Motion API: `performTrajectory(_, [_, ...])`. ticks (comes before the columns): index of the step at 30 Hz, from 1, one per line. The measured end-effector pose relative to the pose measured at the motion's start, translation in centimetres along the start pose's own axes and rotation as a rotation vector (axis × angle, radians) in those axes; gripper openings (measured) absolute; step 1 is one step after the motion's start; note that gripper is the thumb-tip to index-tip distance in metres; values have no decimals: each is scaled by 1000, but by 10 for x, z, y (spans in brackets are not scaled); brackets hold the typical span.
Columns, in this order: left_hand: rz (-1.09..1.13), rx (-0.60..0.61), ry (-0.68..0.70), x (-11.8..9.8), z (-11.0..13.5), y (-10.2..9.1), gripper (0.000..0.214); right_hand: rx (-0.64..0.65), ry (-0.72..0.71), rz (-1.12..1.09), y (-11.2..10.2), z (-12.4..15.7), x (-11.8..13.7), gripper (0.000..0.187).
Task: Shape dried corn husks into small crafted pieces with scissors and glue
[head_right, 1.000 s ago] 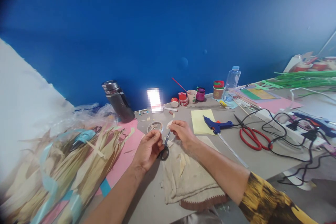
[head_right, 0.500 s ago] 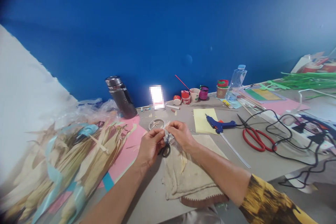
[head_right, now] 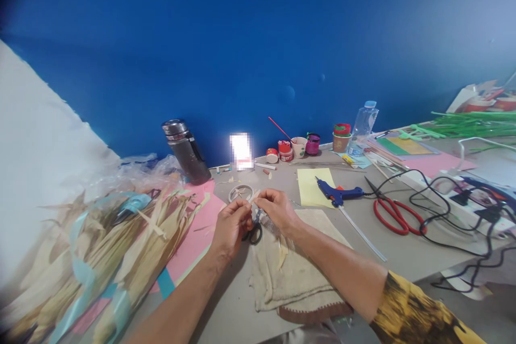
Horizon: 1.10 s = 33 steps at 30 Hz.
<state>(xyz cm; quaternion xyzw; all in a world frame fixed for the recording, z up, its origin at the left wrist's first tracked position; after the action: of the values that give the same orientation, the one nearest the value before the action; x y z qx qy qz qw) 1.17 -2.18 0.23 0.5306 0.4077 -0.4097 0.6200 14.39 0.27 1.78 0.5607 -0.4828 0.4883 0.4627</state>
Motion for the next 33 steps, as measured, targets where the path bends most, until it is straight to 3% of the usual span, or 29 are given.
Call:
performTrajectory(18, [-21,-1,31,-1,2,1,29,-8,-51,16,1,1,6,18])
performTrajectory(23, [-78,3,45,0,0,0,30,-17,-40,29,0,1,5,17])
performTrajectory(29, [49,-8,24,-1,-1,-1,32,-30,-7,6,-2,1,3,16])
performTrajectory(33, [18,6,17,-1,-1,0,33,-36,31,0,-2,1,1,16])
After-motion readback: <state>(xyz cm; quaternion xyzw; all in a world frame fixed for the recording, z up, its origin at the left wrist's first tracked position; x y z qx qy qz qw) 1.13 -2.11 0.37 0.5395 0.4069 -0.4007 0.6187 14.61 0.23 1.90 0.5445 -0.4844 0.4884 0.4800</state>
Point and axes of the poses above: each hand's wrist, its own z-axis away from the middle knuckle, its own y-axis out of the palm, x = y × z, the point moved 5 cm from there along -z, towards the middle knuckle, and after that the axes turned 1 degree about -x, right-handed, at the moved point
